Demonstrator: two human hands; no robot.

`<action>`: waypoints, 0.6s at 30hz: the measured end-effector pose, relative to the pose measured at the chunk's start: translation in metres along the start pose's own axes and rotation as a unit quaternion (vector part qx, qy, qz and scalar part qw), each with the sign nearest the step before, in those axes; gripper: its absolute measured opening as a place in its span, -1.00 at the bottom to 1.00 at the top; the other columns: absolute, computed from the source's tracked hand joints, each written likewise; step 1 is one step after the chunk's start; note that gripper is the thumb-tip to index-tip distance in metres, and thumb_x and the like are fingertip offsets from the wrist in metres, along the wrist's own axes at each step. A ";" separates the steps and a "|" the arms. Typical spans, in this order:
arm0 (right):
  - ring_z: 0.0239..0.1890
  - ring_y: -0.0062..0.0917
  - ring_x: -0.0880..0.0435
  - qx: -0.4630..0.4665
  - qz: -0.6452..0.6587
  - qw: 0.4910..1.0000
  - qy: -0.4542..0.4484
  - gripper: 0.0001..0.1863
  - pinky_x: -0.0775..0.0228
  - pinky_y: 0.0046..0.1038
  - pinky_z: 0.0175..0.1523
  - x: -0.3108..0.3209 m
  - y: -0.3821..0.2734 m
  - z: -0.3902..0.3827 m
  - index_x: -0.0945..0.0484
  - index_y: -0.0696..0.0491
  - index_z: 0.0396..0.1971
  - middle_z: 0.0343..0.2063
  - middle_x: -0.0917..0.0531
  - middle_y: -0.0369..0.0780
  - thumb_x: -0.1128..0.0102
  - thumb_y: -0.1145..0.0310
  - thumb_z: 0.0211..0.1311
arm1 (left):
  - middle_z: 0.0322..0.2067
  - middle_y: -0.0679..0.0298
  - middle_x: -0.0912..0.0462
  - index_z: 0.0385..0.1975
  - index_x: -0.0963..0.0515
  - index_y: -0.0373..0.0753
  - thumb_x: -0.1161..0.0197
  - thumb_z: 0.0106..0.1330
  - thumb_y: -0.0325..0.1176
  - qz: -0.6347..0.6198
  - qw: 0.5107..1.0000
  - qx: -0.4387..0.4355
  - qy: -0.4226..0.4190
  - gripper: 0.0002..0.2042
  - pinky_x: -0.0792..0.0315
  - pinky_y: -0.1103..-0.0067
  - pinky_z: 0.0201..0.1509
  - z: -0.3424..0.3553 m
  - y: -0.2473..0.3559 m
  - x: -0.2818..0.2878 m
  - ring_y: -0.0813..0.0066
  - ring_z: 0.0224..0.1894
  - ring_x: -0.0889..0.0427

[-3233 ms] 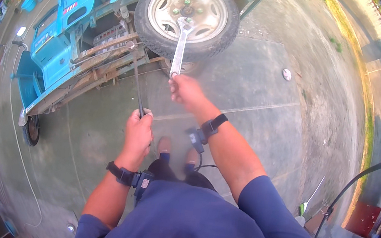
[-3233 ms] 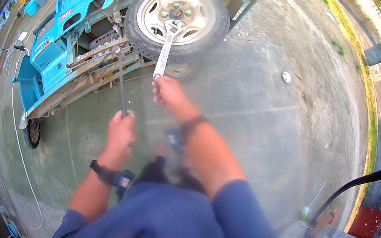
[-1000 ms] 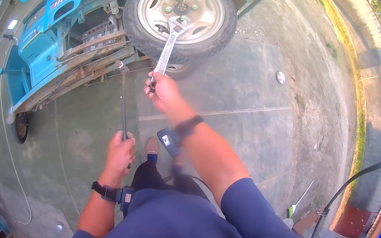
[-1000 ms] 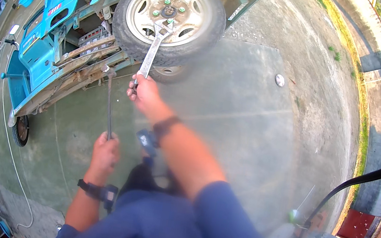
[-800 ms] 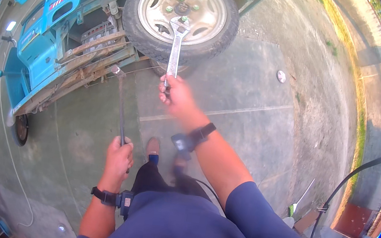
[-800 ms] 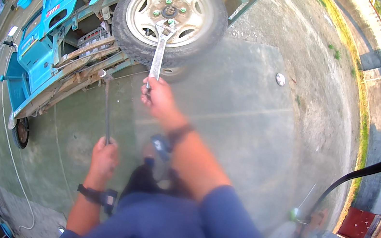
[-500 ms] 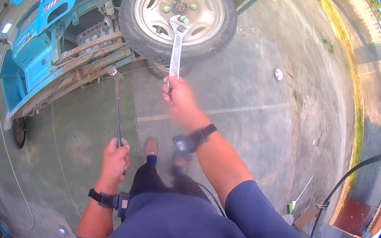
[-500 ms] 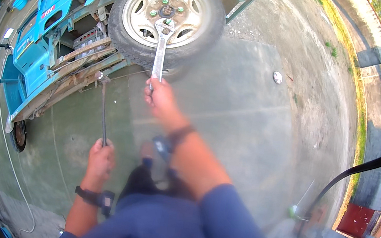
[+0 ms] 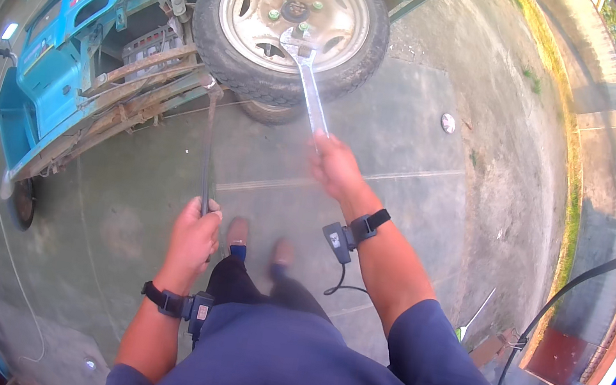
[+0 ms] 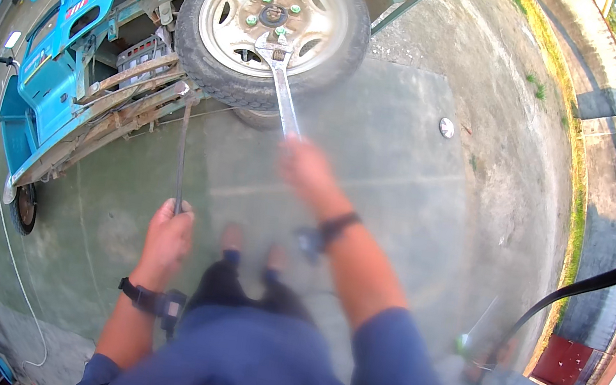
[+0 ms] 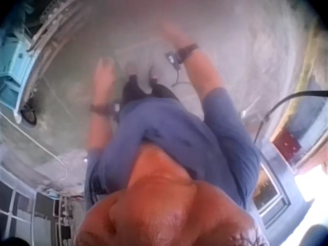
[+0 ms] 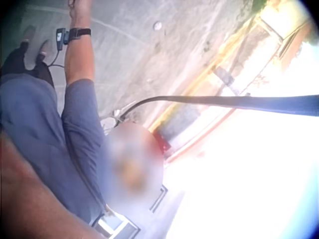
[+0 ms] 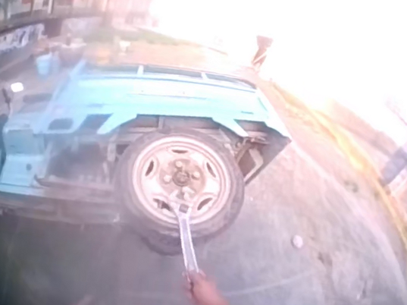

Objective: The person removes a wheel cover by hand and using a screwdriver, then uses an adjustable wrench to loosen the lug nuts on a wheel of a small blue truck.

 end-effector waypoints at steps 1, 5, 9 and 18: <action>-0.62 -0.74 -0.24 0.003 0.012 1.000 -0.003 -0.71 -0.07 -0.63 -0.59 -0.003 0.000 0.000 -0.46 0.05 -0.21 -0.58 -0.35 -0.42 -0.04 0.11 0.42 | -0.70 0.51 -0.24 -0.28 -0.35 -0.22 -0.07 0.30 -0.49 0.002 1.000 -0.001 -0.012 -0.93 -0.04 0.68 -0.72 0.004 0.001 -0.007 0.76 -0.76 -0.15; -0.67 -0.75 -0.22 0.032 0.082 0.996 -0.009 -0.73 -0.01 -0.63 -0.63 -0.013 -0.005 -0.011 -0.47 0.06 -0.24 -0.64 -0.32 -0.44 -0.06 0.14 0.41 | -0.69 0.50 -0.27 -0.28 -0.36 -0.25 -0.08 0.29 -0.50 0.029 0.999 -0.010 -0.030 -0.92 -0.07 0.68 -0.72 0.009 -0.002 -0.024 0.76 -0.76 -0.18; -0.68 -0.76 -0.27 0.144 -0.182 0.971 0.066 -0.74 -0.02 -0.63 -0.66 0.024 -0.027 -0.020 -0.51 0.06 -0.28 -0.65 -0.36 -0.44 -0.06 0.16 0.42 | -0.69 0.48 -0.29 -0.28 -0.37 -0.26 -0.09 0.28 -0.50 0.052 0.998 -0.017 -0.031 -0.92 -0.07 0.67 -0.73 0.008 -0.015 -0.018 0.76 -0.75 -0.19; -0.50 -0.57 -0.53 0.364 -0.652 0.601 0.284 -0.59 -0.41 -0.37 -0.33 0.049 -0.089 -0.031 -0.48 -0.12 0.18 -0.58 -0.50 -0.22 -0.12 0.18 0.35 | -0.70 0.53 -0.24 -0.33 -0.36 -0.15 -0.07 0.27 -0.52 0.020 1.000 0.023 0.004 -0.92 -0.04 0.69 -0.74 0.009 -0.025 -0.017 0.76 -0.75 -0.17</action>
Point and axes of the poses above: each hand's wrist, its own z-axis towards the middle knuckle, its own x-axis out of the back of the hand, y = z × x, the point moved 3 cm from there along z, towards the middle knuckle
